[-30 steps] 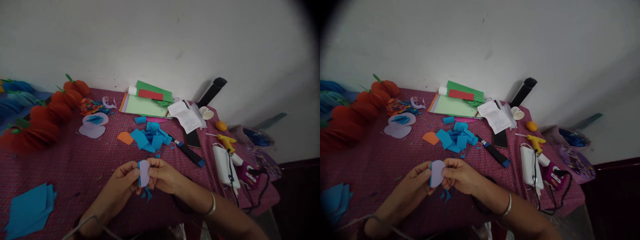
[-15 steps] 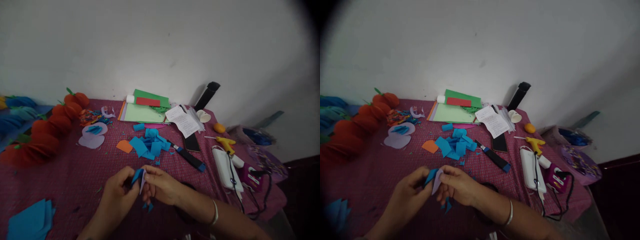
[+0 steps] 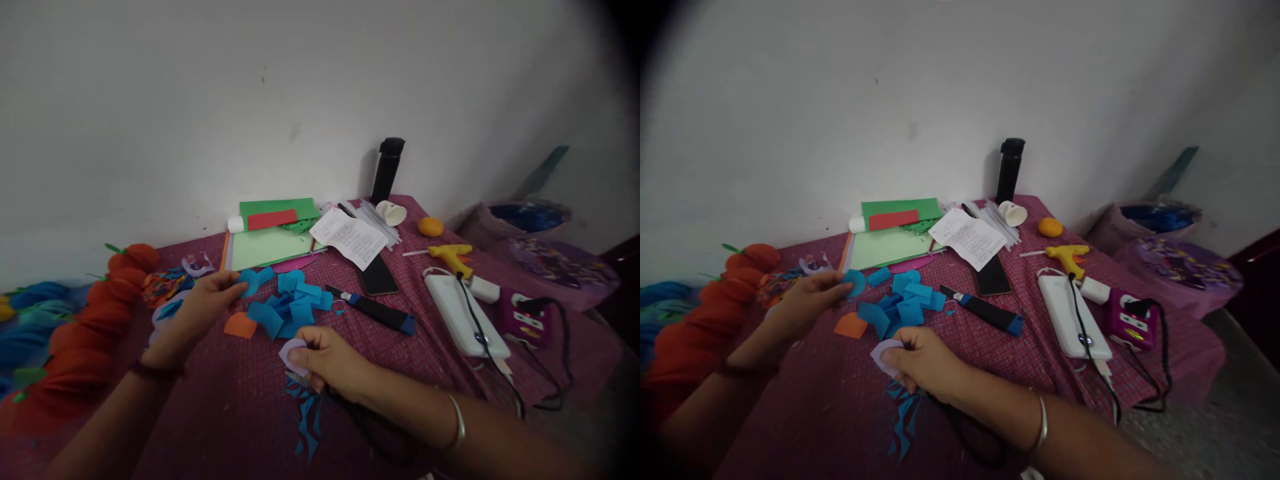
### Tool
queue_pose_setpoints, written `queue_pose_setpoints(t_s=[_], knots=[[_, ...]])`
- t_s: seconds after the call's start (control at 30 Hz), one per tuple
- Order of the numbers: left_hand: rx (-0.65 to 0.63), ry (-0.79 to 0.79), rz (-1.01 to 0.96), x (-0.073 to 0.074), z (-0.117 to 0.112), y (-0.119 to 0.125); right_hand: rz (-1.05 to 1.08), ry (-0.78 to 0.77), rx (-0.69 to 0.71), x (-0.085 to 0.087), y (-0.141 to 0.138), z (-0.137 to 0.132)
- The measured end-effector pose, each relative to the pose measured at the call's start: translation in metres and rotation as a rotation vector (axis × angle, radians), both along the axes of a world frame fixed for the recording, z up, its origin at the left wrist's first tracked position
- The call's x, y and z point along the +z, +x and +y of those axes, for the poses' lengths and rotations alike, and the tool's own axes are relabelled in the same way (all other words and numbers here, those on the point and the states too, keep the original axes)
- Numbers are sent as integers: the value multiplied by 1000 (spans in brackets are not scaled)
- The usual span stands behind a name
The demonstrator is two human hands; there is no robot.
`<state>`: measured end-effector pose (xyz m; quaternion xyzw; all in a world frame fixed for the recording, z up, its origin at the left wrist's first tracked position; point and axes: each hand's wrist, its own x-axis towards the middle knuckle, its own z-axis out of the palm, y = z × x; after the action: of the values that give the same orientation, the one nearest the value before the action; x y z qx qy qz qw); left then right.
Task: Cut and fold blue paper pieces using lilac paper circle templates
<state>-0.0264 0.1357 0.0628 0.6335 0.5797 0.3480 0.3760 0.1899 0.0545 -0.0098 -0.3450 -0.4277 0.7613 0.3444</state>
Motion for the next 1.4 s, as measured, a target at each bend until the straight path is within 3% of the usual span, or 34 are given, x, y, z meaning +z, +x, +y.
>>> queue_pose_setpoints(t_s=[0.17, 0.27, 0.37, 0.47, 0.6, 0.83, 1.07, 1.13, 1.27, 1.4], knots=[[-30, -75, -51, -11, 57, 10, -111, 75, 27, 5, 4, 2], [-2, -72, -51, -6, 70, 10, -153, 48, 72, 14, 6, 2], [59, -79, -27, 1, 73, -5, -189, 43, 87, 20, 9, 1], [82, -108, 23, 1, 70, -29, -227, 124, 137, 21, 10, 0], [33, -169, 106, -11, 61, -53, -319, 313, 222, 15, 11, -4], [-56, -276, 286, -28, 49, -63, -374, 340, 241, 10, 10, -5], [18, -37, 468, -27, 42, -49, -407, 391, 247, 12, 9, -4], [-33, 5, 472, -24, 31, -39, -424, 422, 244, 14, 9, -4], [-268, -16, 389, -25, 8, -17, -460, 480, 249, 15, 10, -6], [-233, 51, 345, -25, -3, -7, -490, 569, 278, 15, 12, -8]])
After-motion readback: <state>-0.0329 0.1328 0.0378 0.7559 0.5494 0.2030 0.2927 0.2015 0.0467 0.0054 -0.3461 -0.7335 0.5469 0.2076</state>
